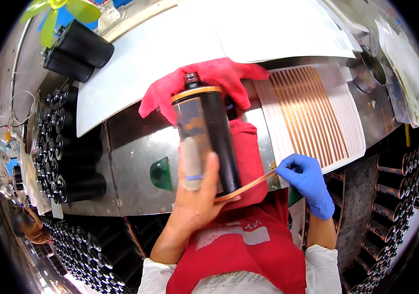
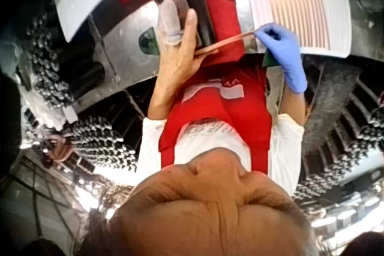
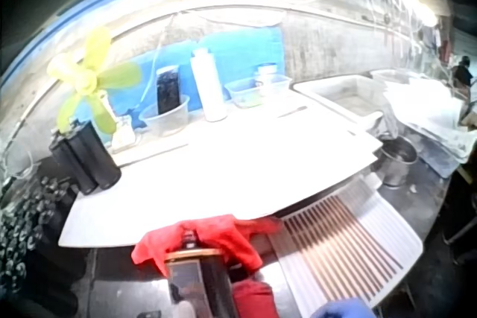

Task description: The person applies thin copper-colored strips to the sides of black cylindrical containers. They smooth the strips with a green plastic tool, rotate the containers to access different sides, and place finished units into a nearby rack.

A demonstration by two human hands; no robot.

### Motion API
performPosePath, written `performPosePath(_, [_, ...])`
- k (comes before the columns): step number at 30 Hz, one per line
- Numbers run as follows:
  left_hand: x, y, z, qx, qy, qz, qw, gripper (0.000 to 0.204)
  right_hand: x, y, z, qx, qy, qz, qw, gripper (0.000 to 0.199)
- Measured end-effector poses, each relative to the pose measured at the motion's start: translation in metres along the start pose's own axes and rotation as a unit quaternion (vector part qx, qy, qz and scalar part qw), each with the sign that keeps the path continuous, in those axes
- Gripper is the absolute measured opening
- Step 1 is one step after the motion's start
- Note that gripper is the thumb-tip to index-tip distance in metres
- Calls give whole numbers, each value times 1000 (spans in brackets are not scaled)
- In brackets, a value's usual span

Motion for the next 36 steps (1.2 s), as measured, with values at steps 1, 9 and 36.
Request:
performPosePath(1, [1, 6, 12, -14, 62, 18, 998, 107, 7, 4, 7, 7, -26, 20, 999, 14])
performPosePath(9, [-4, 17, 18, -43, 114, -36, 992, 127, 39, 18, 31, -23, -66, 99, 993, 11])
performPosePath(36, [-5, -9, -2, 21, 50, -4, 999, 103, 64, 24, 46, -45, -53, 120, 990, 10])
Point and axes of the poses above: each hand's wrist, its own y-axis away from the middle knuckle, its own x-axis out of the palm, z = x × y, the point moved 2 cm from there along -y, towards the middle knuckle, and after that the axes turned 1 degree about x, right-handed, at the moved point
